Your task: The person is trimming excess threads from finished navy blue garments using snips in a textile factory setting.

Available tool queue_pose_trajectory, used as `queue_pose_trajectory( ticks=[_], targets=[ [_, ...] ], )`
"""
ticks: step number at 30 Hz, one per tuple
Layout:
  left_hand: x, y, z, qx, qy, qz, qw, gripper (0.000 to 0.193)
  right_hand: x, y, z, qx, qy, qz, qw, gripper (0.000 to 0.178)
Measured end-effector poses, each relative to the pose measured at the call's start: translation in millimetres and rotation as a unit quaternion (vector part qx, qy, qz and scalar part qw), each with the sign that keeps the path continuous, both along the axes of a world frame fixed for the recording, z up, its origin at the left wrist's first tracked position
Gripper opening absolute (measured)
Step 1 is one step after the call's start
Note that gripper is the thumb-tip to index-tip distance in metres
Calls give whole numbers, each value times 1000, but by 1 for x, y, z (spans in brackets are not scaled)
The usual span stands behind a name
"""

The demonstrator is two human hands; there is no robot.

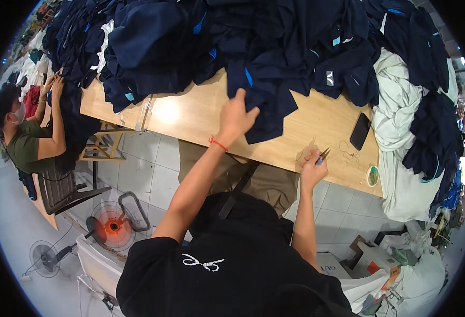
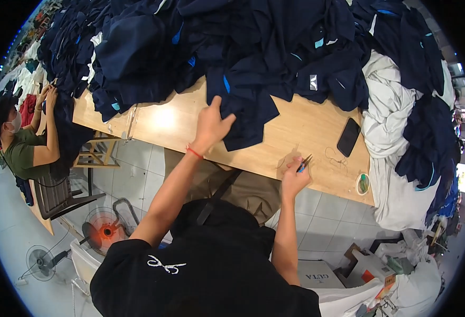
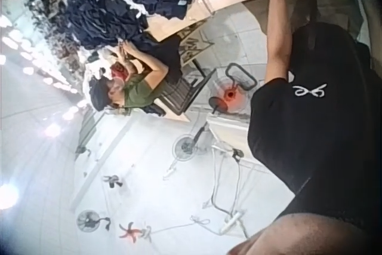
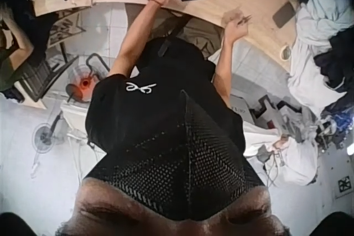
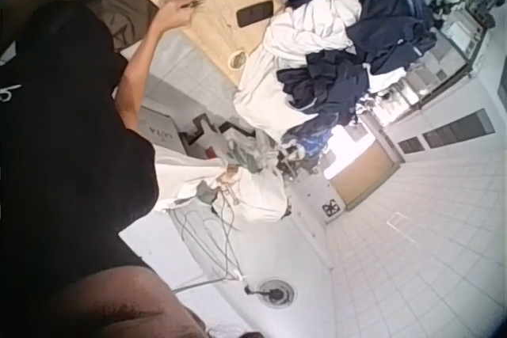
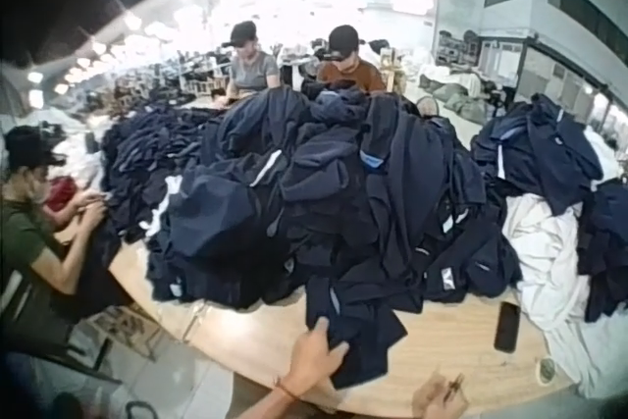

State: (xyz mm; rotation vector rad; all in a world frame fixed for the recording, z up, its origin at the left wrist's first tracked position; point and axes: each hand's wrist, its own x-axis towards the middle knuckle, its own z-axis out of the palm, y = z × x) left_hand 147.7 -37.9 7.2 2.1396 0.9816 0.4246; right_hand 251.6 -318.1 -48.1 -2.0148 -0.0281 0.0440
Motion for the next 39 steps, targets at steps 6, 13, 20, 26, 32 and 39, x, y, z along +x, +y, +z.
queue_pose_trajectory(
  ticks=[6,13,20,26,32,39],
  targets=[
    [-61,-32,102,-120,-245,-132,953,22,-2,-3,5,8,27,-10,1000,36],
    [-114,-60,38,-107,-98,-78,986,33,15,-16,-3,34,37,49,998,40],
    [-85,-55,15,-60,-193,-34,979,42,-19,41,62,56,149,125,979,32],
    [-47,-2,36,-102,-131,-128,978,42,23,77,133,28,95,223,970,29],
    [-77,26,125,-9,-401,-140,905,26,40,58,230,169,-297,187,921,17],
    [-167,47,36,150,-99,-34,983,35,47,-19,131,-80,-78,92,989,12]
  ],
)
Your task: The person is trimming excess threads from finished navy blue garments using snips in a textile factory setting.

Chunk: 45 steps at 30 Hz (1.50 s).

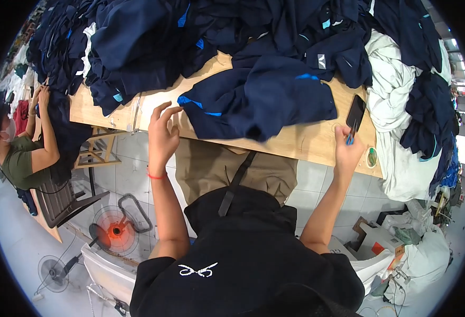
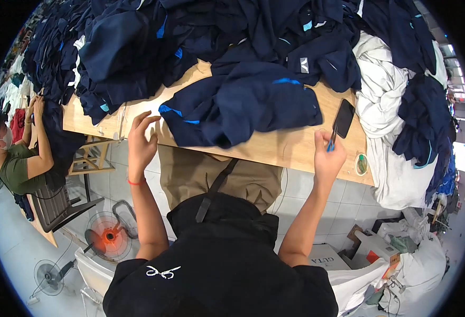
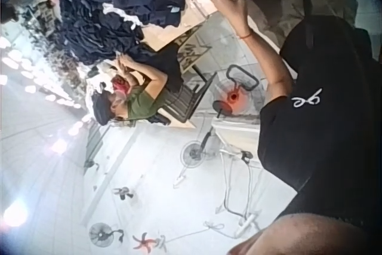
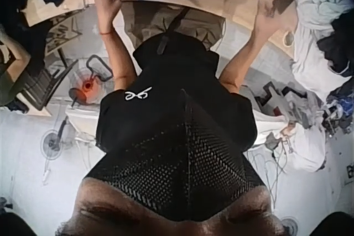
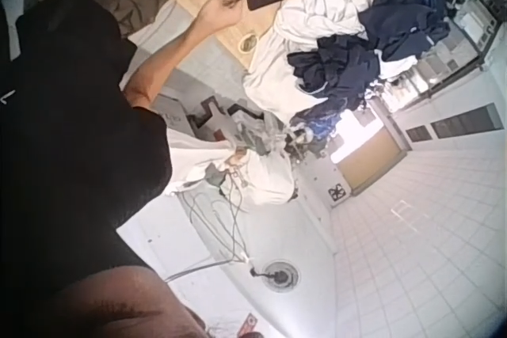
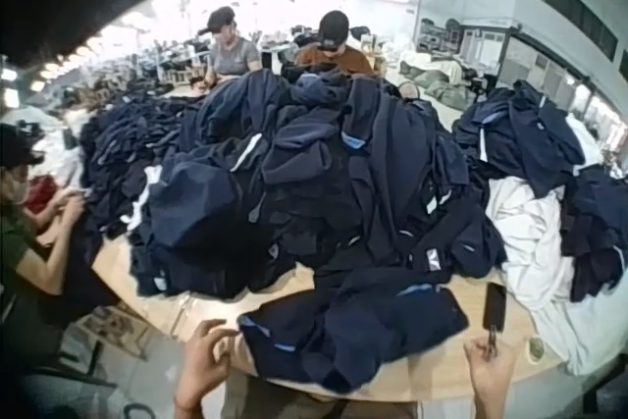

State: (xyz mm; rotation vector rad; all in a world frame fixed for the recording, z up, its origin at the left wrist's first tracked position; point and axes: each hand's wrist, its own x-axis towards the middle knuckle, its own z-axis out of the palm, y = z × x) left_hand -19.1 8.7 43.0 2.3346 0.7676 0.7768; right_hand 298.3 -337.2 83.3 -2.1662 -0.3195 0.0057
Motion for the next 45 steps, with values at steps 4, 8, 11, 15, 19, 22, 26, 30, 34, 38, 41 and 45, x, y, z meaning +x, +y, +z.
queue_pose_trajectory(
  ticks=[4,8,11,15,19,22,26,30,34,38,41,45],
  targets=[
    [26,-41,5,-163,-86,46,982,27,-22,-9,-32,71,135,-10,988,17],
    [76,-77,-13,-179,-86,-34,980,28,-43,42,-21,105,126,74,984,18],
    [90,-95,-21,-110,-72,-34,991,33,-55,58,-15,94,136,123,979,20],
    [93,-100,-39,-115,-27,13,993,38,-86,90,-39,50,90,167,981,27],
    [88,-84,-55,-115,26,-65,991,29,-98,113,-57,32,72,250,965,24],
    [78,-68,-55,-85,1,-59,995,17,-81,104,-46,69,35,203,976,14],
    [58,-55,-23,-269,-194,55,942,10,-45,64,-12,175,16,8,984,10],
    [23,-44,-40,-279,-169,106,939,10,-25,24,-29,60,56,90,993,9],
    [-2,-44,-60,-223,-120,167,953,14,-43,7,-51,41,137,36,989,12],
    [36,-48,-15,-118,-161,117,973,18,-55,45,-36,106,96,81,986,29],
    [81,-54,0,-2,-59,9,998,40,-63,99,-34,60,66,127,988,48],
    [87,-52,-17,-4,51,4,999,28,-45,114,-60,-27,53,180,982,43]
  ],
)
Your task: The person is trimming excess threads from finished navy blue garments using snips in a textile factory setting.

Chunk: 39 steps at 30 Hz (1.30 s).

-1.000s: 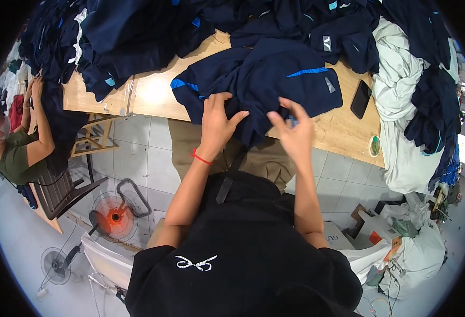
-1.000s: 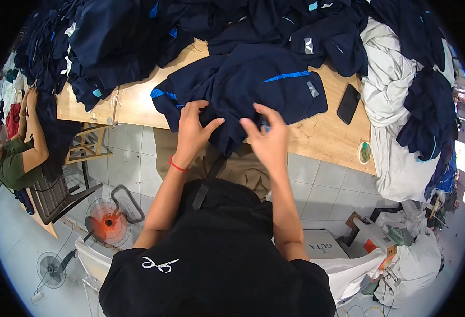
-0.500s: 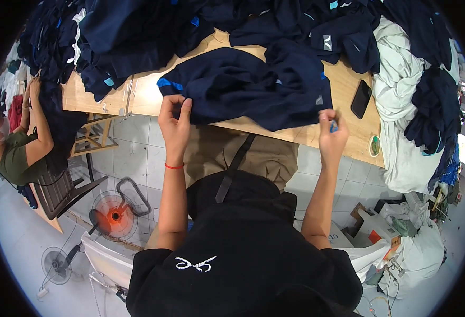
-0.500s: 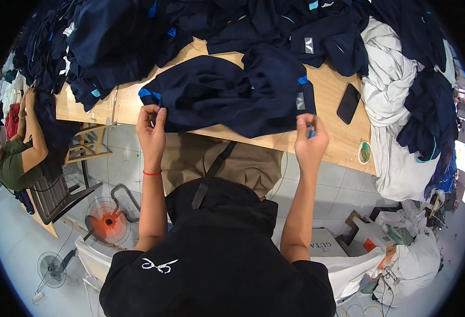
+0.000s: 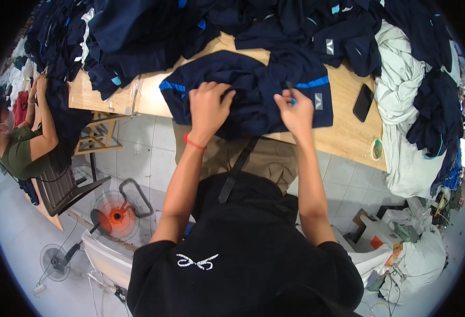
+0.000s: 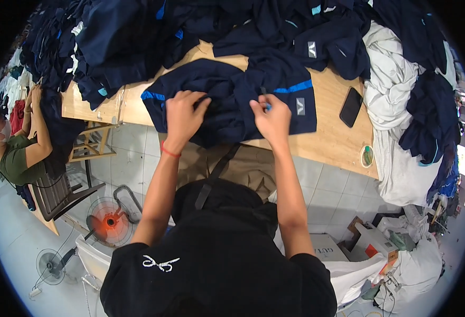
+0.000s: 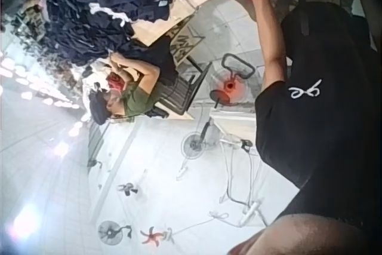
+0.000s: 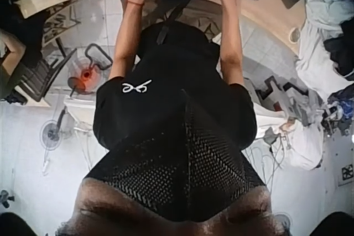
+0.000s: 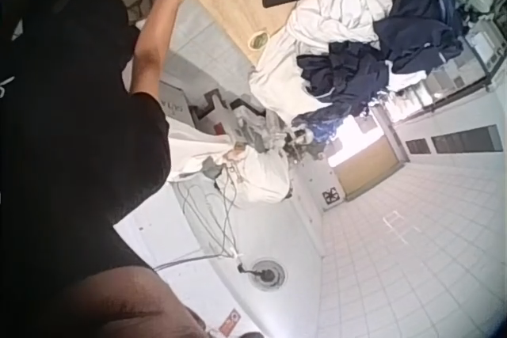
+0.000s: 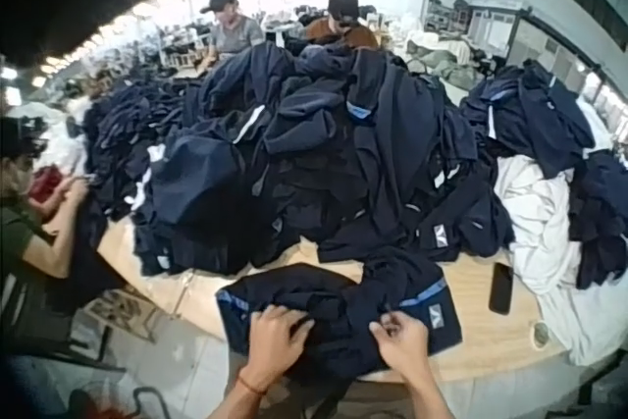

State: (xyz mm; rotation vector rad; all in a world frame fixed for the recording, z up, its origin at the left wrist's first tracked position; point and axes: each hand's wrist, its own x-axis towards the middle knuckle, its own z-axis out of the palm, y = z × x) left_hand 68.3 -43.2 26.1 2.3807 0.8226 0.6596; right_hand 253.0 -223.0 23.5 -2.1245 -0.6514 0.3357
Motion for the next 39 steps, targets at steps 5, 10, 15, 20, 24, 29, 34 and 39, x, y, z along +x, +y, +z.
queue_pose_trajectory(
  ticks=[5,10,15,20,24,29,34,39],
  targets=[
    [-55,21,27,26,-193,243,950,22,24,-60,25,162,69,-142,974,22],
    [-73,20,5,8,-92,266,960,21,0,-64,8,114,131,-101,980,16],
    [-46,-36,30,-82,-180,82,977,15,-26,-55,9,107,183,-107,971,12],
    [-1,-74,-8,-428,-138,-71,891,18,-33,-48,42,200,302,-66,930,12],
    [24,-70,5,-509,-199,-227,806,17,-54,-36,84,117,169,48,978,16],
    [-10,-45,-13,-757,-400,-144,497,56,-65,-39,104,236,201,20,951,18],
    [-52,-21,-42,-721,-442,-170,506,63,-51,-53,92,182,245,-24,952,19],
    [-66,-23,-49,-729,-457,-146,488,63,-55,-44,93,172,219,4,960,20]
  ],
)
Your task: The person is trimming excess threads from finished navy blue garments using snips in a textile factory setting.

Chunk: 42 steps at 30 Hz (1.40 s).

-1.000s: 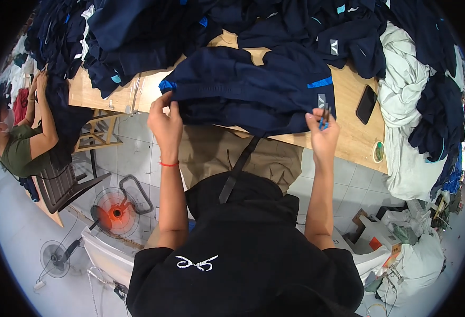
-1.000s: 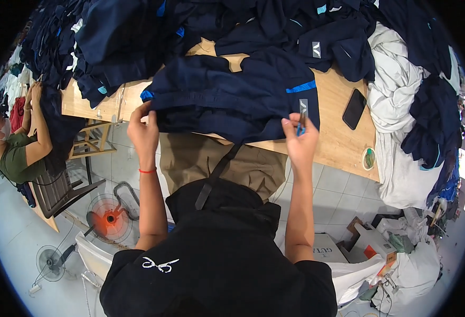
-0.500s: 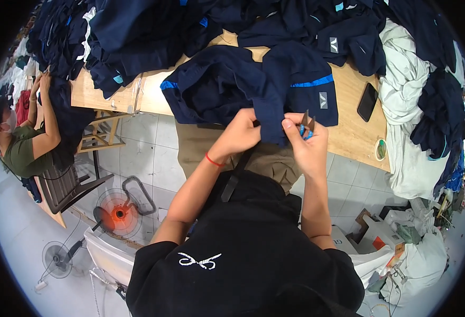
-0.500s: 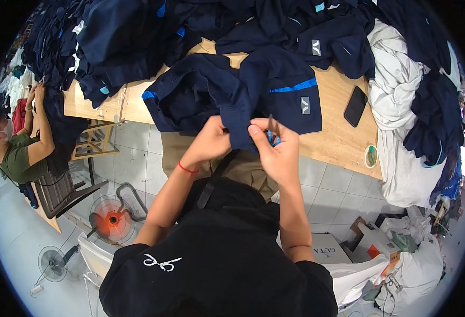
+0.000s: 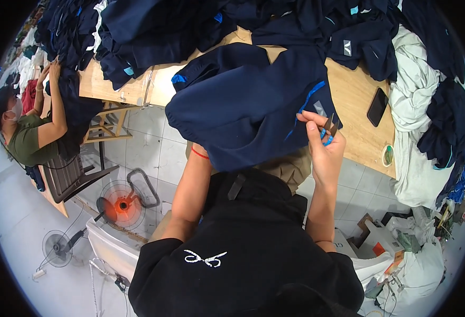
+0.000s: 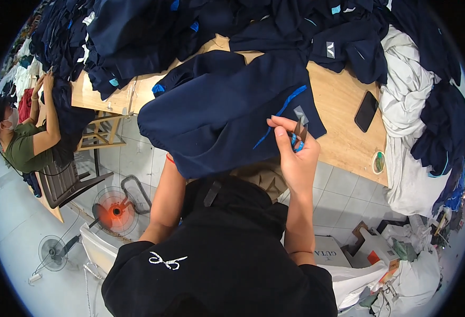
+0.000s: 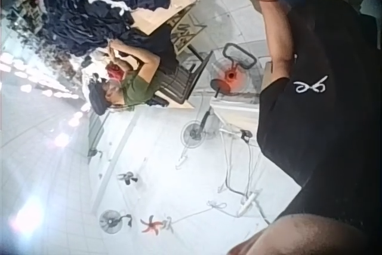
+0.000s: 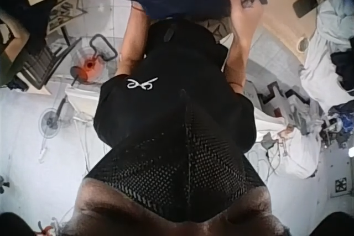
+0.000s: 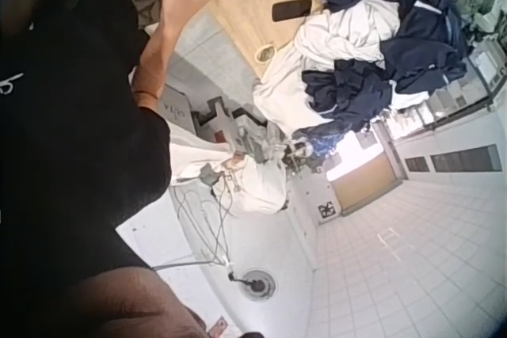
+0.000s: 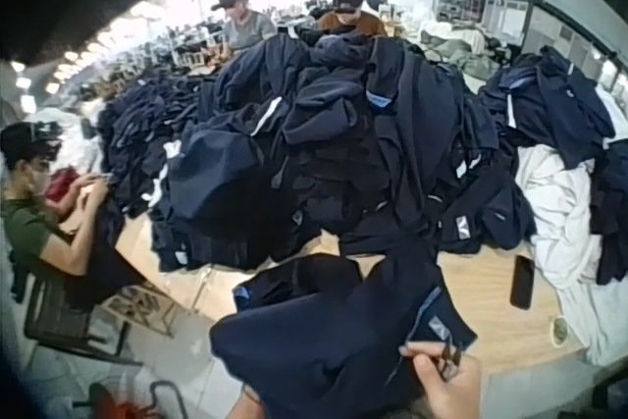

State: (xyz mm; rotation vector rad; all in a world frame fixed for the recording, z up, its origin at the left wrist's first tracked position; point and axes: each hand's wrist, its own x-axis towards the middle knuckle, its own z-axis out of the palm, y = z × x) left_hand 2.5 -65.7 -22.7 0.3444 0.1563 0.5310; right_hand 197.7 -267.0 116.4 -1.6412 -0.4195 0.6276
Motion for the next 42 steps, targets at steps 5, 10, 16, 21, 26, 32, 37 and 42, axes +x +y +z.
queue_pose_trajectory(
  ticks=[5,10,16,21,26,32,37,42],
  targets=[
    [-7,-7,-5,-31,-1,14,999,63,-16,16,6,45,-90,9,995,22],
    [-9,-9,-7,-56,-6,23,998,63,-21,35,14,48,-23,26,998,21],
    [5,6,42,-134,-59,-27,989,66,7,20,4,-8,-144,-123,982,14],
    [4,15,96,-100,-132,-146,975,79,38,8,-5,-7,-129,-148,981,16],
    [8,2,134,52,88,-57,993,68,44,6,-20,-10,-102,-155,983,17],
    [5,5,127,87,121,-31,988,77,47,4,-22,-9,-95,-158,983,18],
    [2,16,122,101,200,102,969,80,40,3,-13,-3,-99,-105,990,15],
    [-24,78,94,59,124,87,987,66,18,18,0,3,-113,-6,994,11]
  ],
)
